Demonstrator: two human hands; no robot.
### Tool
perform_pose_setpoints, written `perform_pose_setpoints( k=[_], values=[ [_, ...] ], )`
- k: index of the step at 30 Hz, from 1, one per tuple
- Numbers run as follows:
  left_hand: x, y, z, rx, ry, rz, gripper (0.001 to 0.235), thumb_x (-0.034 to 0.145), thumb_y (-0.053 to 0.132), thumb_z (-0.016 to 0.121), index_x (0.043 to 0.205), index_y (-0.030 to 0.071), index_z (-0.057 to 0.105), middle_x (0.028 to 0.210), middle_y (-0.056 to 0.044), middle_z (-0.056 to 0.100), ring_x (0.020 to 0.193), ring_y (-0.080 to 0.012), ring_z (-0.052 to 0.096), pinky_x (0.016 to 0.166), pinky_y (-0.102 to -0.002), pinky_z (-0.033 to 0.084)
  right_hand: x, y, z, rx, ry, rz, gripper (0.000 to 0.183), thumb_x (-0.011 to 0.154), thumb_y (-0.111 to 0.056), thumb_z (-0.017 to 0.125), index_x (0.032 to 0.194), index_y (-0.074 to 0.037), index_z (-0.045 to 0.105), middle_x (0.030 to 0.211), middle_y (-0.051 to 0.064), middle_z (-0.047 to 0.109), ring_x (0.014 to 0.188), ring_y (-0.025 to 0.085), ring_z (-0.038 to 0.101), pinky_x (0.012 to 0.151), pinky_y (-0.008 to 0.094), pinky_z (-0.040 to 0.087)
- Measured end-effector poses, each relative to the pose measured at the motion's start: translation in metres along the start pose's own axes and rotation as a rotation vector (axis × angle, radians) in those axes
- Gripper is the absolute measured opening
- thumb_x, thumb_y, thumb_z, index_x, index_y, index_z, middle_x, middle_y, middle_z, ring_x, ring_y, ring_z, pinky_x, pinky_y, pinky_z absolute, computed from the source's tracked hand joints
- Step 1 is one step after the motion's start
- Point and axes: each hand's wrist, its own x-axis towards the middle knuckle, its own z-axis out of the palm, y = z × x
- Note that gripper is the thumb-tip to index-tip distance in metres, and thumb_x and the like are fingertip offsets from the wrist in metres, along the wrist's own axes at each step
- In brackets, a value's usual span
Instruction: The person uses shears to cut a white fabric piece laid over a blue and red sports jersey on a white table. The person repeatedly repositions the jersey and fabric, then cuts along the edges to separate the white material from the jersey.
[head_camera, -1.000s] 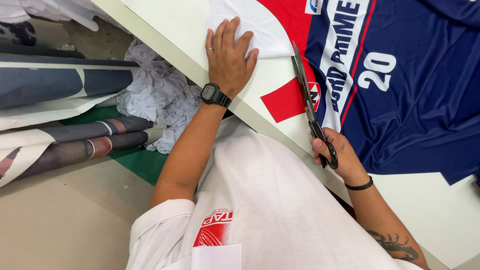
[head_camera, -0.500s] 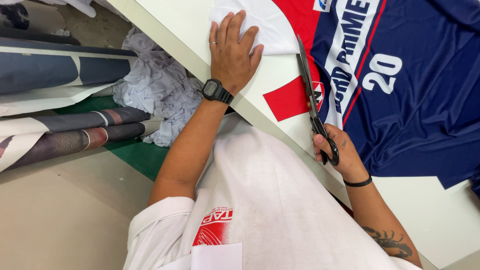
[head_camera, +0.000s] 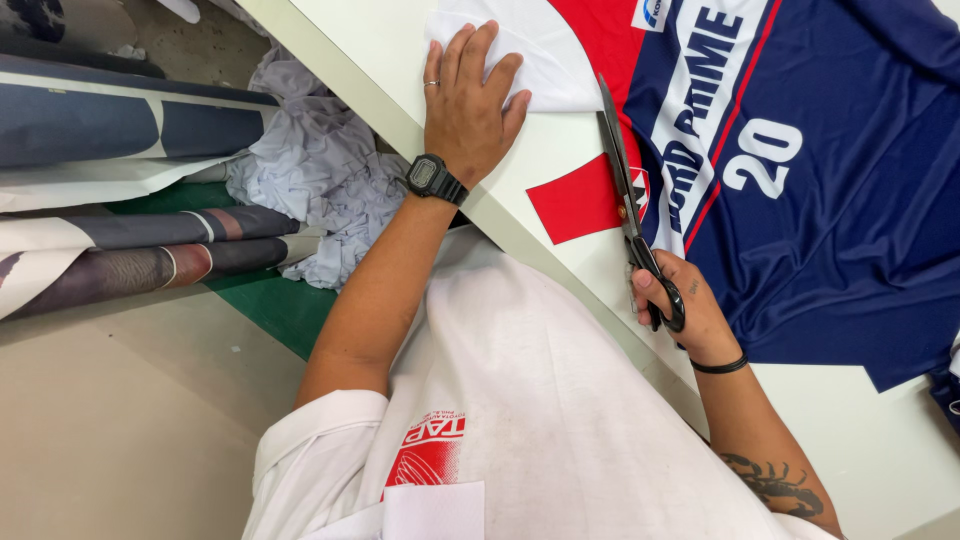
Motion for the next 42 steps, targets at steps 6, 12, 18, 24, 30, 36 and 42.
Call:
perform_pose_setpoints(
  k=[6,12,18,24,30,36,42],
  values=[
    [0.001,0.001,0.001,0.003,0.002,0.003,0.034,0.095,0.029,0.077,0.124,0.015,0.067,0.151,-0.014,0.045,0.145,-0.0334,0.035,0.122,-0.060,0.020,0.002,0.002,-0.002,-0.010,0.010,0.018,0.058,0.084,-0.064,0.065,0.078,-0.006,0.060,0.056,0.002,0.056,0.045,0.013,0.056,0.042,0.026,0.043],
    [0.001,0.002,0.000,0.002,-0.006,-0.001,0.034,0.095,0.029,0.076,0.124,0.015,0.067,0.150,-0.014,0.045,0.145,-0.0337,0.035,0.122,-0.060,0.020,0.003,0.005,-0.006,-0.027,-0.012,0.002,0.058,0.086,-0.064,0.063,0.077,-0.007,0.059,0.054,0.002,0.054,0.045,0.012,0.055,0.043,0.024,0.042],
    [0.001,0.002,0.000,-0.015,-0.004,-0.004,0.034,0.095,0.029,0.077,0.124,0.014,0.067,0.151,-0.014,0.045,0.145,-0.0338,0.035,0.122,-0.060,0.020,0.004,0.007,-0.011,0.074,-0.056,0.008,0.063,0.085,-0.067,0.064,0.080,-0.005,0.059,0.058,0.002,0.052,0.046,0.013,0.053,0.043,0.026,0.043],
    [0.000,0.001,0.001,-0.018,0.004,0.000,0.034,0.095,0.028,0.077,0.124,0.014,0.067,0.151,-0.015,0.044,0.145,-0.0343,0.035,0.122,-0.060,0.020,0.006,0.010,-0.011,0.248,-0.151,-0.048,0.067,0.084,-0.072,0.063,0.092,-0.005,0.060,0.063,0.002,0.055,0.051,0.012,0.057,0.047,0.025,0.046],
    [0.001,0.001,0.000,-0.022,0.001,0.008,0.034,0.096,0.028,0.078,0.125,0.014,0.066,0.151,-0.016,0.044,0.145,-0.0353,0.034,0.122,-0.061,0.020,0.009,0.010,-0.009,0.258,-0.151,-0.057,0.066,0.086,-0.071,0.063,0.091,-0.005,0.060,0.062,0.002,0.054,0.050,0.012,0.056,0.047,0.024,0.046],
    [0.000,0.001,0.000,-0.027,0.000,0.012,0.035,0.097,0.028,0.078,0.126,0.014,0.066,0.151,-0.015,0.044,0.145,-0.0352,0.034,0.122,-0.061,0.019,0.009,0.013,-0.009,0.326,-0.168,-0.048,0.062,0.089,-0.066,0.065,0.092,-0.004,0.059,0.063,0.001,0.053,0.050,0.012,0.054,0.048,0.025,0.046],
    [-0.003,0.001,-0.002,-0.025,-0.009,0.013,0.036,0.097,0.028,0.078,0.127,0.013,0.065,0.151,-0.014,0.044,0.144,-0.0343,0.035,0.123,-0.060,0.019,0.010,0.019,-0.012,0.337,-0.195,-0.060,0.061,0.092,-0.064,0.062,0.095,-0.004,0.059,0.065,0.002,0.055,0.052,0.012,0.055,0.049,0.025,0.046]
  ],
)
